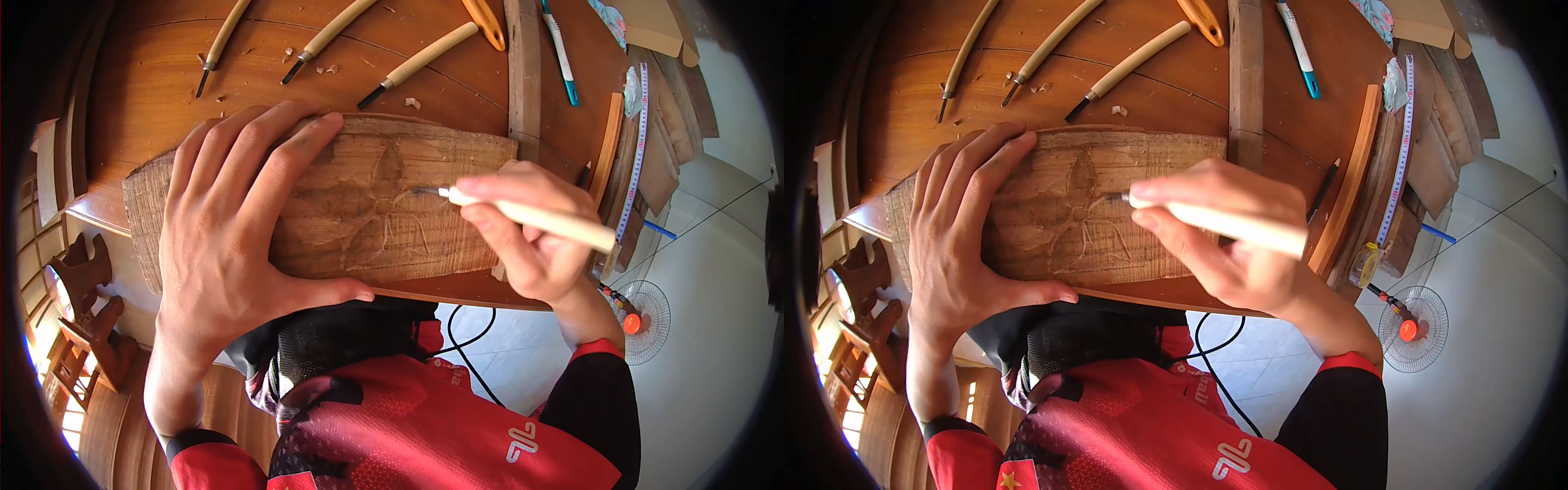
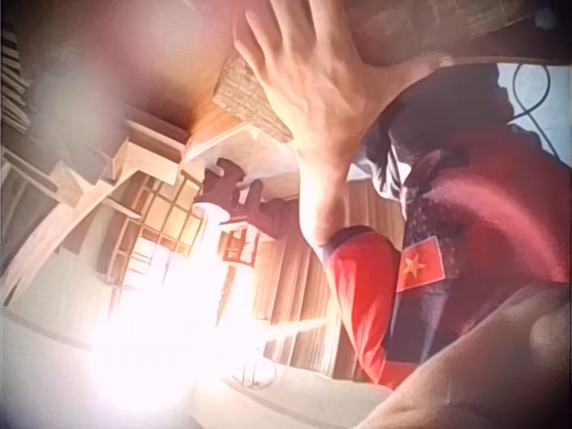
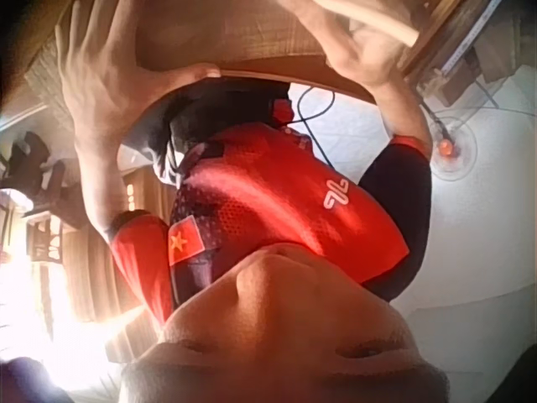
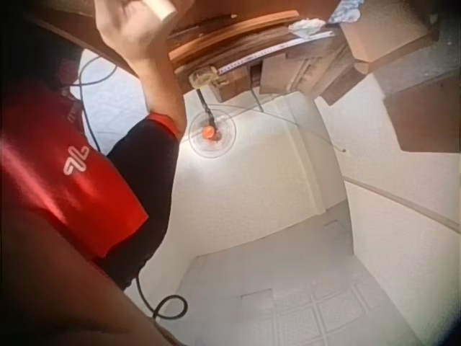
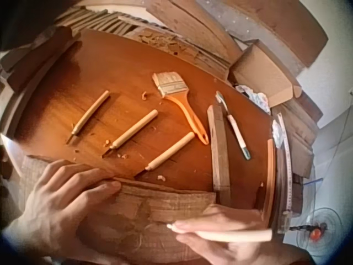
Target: The person carves a floral design into a rectangular piece of wood using a small carving knife. They hold the wood steady with their left hand while using the knife in their right hand to remove thin shavings and refine the details of the petals and leaves.
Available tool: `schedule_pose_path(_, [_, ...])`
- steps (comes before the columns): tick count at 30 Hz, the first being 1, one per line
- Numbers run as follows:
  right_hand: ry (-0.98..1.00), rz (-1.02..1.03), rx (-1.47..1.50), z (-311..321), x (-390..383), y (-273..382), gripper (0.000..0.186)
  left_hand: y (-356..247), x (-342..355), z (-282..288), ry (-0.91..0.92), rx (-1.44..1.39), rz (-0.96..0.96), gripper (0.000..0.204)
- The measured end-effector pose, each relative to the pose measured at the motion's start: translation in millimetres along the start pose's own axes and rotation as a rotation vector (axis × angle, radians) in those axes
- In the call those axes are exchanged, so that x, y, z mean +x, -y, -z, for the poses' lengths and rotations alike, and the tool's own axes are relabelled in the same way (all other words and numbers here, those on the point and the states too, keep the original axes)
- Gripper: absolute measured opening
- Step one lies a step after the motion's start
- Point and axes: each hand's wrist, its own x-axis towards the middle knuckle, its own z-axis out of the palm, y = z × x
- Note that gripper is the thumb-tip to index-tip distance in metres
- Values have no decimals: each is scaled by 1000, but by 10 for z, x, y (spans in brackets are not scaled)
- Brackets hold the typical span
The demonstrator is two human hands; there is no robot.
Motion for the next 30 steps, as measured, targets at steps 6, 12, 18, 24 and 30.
schedule_pose_path(6, [-42,-358,186,6,111,103,13,15,-9,-15,-17,3,-9,118])
schedule_pose_path(12, [105,-30,43,87,133,30,10,13,-24,-8,-25,2,-3,118])
schedule_pose_path(18, [134,103,79,83,226,-75,14,13,-22,-16,-12,2,2,118])
schedule_pose_path(24, [365,-279,276,315,494,-152,12,5,-14,-4,-10,2,-2,118])
schedule_pose_path(30, [471,-344,356,338,732,-151,12,4,-3,3,19,10,9,118])
